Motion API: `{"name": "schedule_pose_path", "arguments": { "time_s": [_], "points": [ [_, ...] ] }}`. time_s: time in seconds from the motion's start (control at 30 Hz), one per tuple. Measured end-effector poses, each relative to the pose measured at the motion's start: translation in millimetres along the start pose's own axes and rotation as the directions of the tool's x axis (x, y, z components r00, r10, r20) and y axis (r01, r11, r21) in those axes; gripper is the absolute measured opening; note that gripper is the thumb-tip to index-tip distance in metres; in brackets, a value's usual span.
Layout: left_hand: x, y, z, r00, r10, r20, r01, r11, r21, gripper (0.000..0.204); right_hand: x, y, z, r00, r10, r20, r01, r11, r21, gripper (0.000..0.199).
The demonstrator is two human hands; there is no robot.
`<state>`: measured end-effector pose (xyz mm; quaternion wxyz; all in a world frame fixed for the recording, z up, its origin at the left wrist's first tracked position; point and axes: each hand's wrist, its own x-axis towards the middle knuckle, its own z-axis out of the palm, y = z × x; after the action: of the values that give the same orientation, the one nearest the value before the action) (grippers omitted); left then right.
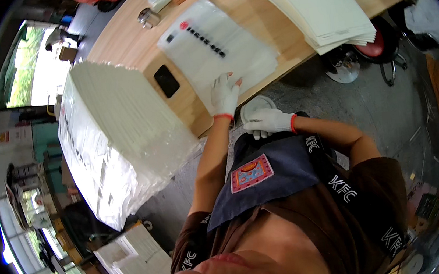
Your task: The person repeatedly picks up stacks of white papers from a table, places them into a clear plastic bag, and sets the bag down. The person wears white gloves and a brown shirt with a KFC logo. The task is performed continuously throughout the clip.
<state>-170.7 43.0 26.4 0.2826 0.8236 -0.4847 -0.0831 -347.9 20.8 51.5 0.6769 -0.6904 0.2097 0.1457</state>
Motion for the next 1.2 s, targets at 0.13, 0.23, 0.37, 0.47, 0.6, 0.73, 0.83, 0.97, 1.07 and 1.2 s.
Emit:
{"name": "schedule_pose_path", "arguments": {
  "time_s": [0.13,0.23,0.37,0.47,0.6,0.73,0.83,0.97,1.07,1.2],
  "points": [
    [45,-9,25,0.972,-0.024,0.233,-0.016,0.985,0.171,0.016,-14,16,-2,0.984,-0.029,-0.178,0.032,0.999,0.012,0.036],
    [63,-27,27,0.960,-0.009,0.279,-0.005,0.999,0.052,0.017,-14,20,-18,0.958,0.027,-0.285,0.045,0.970,0.240,0.032],
    [81,-45,29,0.962,0.008,0.272,0.025,0.992,-0.120,0.021,36,13,-65,0.882,-0.006,-0.471,0.236,0.872,0.429,0.040],
    [86,-30,18,0.981,0.026,0.194,0.005,0.987,-0.159,0.027,75,-21,-100,0.837,0.020,-0.546,0.217,0.905,0.366,0.039],
    [104,-59,8,0.996,-0.081,-0.041,0.046,0.846,-0.532,0.033,98,-19,-107,0.802,0.003,-0.598,0.126,0.976,0.175,0.037],
    [111,-50,8,0.995,-0.074,0.061,0.095,0.651,-0.753,0.033,76,29,-126,0.815,0.101,-0.570,-0.071,0.995,0.074,0.041],
    [109,-31,10,0.979,0.016,0.202,0.163,0.529,-0.833,0.031,89,38,-123,0.785,0.010,-0.619,0.274,0.891,0.362,0.045],
    [90,-22,22,0.981,-0.025,0.193,0.157,0.690,-0.707,0.020,68,-27,-114,0.673,-0.331,-0.661,0.291,0.941,-0.175,0.045],
    [104,-23,17,0.980,-0.159,0.122,0.189,0.541,-0.819,0.016,85,-1,-127,0.582,-0.381,-0.719,0.001,0.884,-0.468,0.046],
    [117,-24,-18,0.997,-0.070,0.022,0.019,-0.044,-0.999,0.028,53,68,-141,0.638,-0.253,-0.727,-0.244,0.829,-0.503,0.047]
  ]
}}
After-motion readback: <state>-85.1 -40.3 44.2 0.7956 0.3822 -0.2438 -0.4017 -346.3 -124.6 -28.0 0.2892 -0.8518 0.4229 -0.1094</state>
